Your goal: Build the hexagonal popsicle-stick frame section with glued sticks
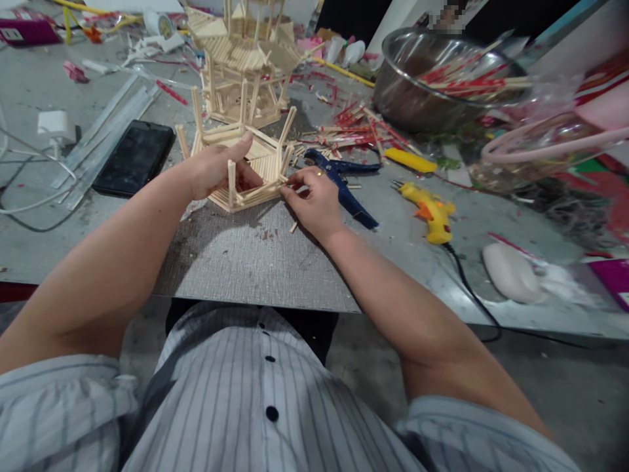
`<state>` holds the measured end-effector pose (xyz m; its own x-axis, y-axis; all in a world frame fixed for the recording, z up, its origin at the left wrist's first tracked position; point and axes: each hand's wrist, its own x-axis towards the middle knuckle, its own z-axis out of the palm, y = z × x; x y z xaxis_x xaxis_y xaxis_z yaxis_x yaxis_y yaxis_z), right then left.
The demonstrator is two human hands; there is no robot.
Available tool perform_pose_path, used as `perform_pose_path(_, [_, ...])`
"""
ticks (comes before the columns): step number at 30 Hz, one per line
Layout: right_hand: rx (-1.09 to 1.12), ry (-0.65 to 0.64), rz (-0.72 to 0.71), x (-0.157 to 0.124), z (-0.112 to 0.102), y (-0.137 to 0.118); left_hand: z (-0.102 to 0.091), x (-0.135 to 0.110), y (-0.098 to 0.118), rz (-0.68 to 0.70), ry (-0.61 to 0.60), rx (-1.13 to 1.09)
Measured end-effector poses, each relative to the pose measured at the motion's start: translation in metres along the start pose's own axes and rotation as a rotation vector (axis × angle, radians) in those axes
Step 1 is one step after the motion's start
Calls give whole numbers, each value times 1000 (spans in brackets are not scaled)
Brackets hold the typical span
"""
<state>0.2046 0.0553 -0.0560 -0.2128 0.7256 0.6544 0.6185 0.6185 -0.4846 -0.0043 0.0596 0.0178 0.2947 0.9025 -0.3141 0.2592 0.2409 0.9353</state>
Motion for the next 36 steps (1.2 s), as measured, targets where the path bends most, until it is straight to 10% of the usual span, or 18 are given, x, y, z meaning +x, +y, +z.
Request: perform_pose_path(36, [-15,2,-60,0,1,1,-7,7,-5,33,-51,78])
